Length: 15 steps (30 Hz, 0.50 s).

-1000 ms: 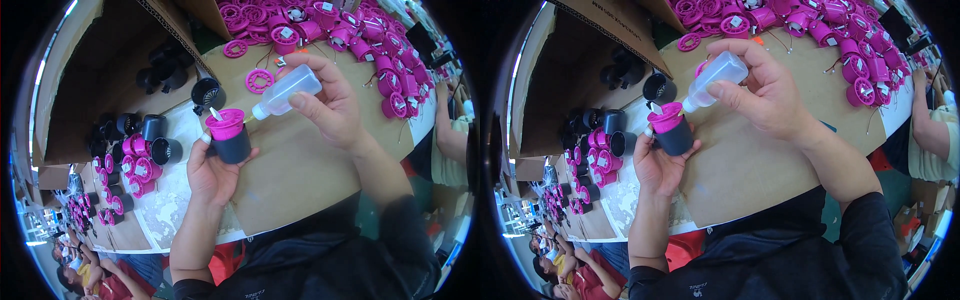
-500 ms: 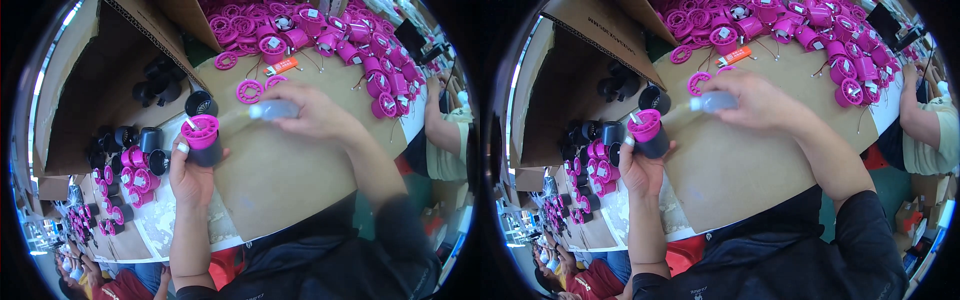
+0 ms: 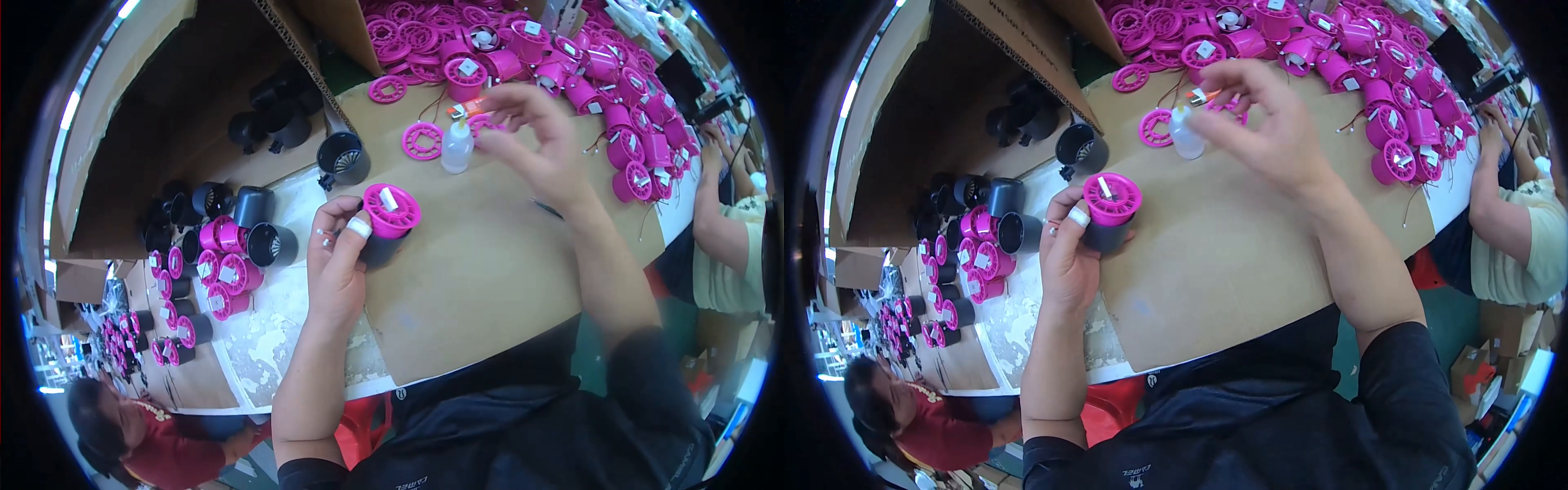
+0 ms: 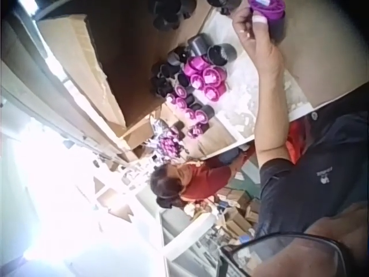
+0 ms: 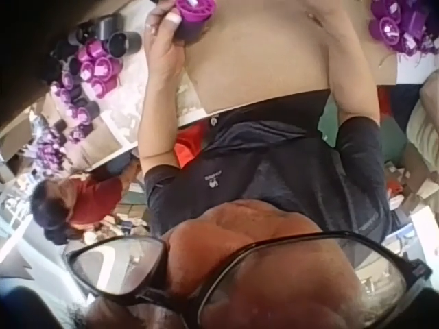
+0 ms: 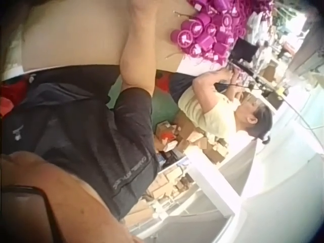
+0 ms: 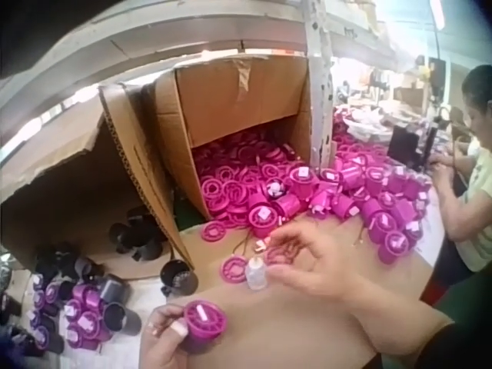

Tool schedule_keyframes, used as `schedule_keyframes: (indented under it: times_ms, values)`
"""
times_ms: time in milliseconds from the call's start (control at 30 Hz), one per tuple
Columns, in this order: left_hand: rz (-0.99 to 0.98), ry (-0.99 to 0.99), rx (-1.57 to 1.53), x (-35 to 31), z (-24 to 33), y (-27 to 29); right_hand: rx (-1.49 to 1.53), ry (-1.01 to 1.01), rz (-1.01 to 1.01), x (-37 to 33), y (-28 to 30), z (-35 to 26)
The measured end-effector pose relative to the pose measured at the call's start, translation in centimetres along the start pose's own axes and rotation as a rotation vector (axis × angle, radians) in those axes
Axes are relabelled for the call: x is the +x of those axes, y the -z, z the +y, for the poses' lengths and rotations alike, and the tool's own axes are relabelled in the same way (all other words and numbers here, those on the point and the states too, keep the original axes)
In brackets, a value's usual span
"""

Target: Assemble plastic components by applying glue and joining parts at a factory workstation.

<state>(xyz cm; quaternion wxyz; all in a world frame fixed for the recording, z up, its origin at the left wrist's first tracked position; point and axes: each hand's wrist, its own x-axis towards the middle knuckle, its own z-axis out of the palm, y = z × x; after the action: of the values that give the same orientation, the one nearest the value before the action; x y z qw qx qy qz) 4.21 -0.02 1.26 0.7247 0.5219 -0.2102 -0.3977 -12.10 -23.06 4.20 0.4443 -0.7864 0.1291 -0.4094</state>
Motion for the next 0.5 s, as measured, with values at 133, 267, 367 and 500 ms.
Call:
schedule_keyframes:
  times_ms: [133, 267, 367, 500]
  values:
    - [-0.057, -0.05, 0.125, -0.1, -0.1, 0.0, 0.099, 0.073, -0.168, -1.4, -0.8, -2.1]
    - [-0.122, -0.074, 0.201, -0.4, 0.2, -0.5, 0.005, 0.155, -0.358, -2.3, -3.4, -2.2]
    - [-0.158, -0.09, 0.237, -0.6, 0.3, -1.1, 0.011, 0.192, -0.413, -2.8, -4.2, -1.9]
    - [-0.114, -0.201, 0.336, -0.9, 0.0, -2.0, 0.087, -0.029, -0.492, -2.8, -3.8, -1.8]
